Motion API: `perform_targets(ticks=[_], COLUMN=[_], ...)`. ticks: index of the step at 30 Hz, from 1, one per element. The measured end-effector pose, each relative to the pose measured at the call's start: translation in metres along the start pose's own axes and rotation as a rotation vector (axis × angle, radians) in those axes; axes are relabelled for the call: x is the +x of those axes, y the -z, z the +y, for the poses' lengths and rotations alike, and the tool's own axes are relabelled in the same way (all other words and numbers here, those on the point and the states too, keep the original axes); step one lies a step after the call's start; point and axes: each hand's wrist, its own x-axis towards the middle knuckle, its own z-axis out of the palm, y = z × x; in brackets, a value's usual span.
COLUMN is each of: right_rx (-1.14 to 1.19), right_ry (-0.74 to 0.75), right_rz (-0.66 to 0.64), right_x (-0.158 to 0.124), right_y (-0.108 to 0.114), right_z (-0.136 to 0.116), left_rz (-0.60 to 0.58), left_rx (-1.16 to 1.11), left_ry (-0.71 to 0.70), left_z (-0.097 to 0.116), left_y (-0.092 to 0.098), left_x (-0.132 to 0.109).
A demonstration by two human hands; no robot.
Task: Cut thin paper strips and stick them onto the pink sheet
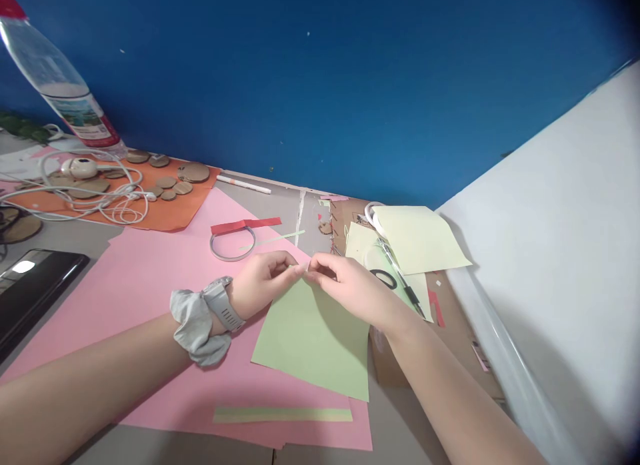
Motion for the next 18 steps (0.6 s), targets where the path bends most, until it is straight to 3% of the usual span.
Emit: perform_targets(ticks=[18], right_rx=[0.032], right_ry=[-0.006], right_rz=[0.005], right_x=[0.0012], right_y=[-0.0028], right_z=[-0.0028], left_rz=[0.079], left_rx=[0.05], left_ry=[-0.017], left_z=[0.0019], left_y=[-0.0012], left_x=[0.0003])
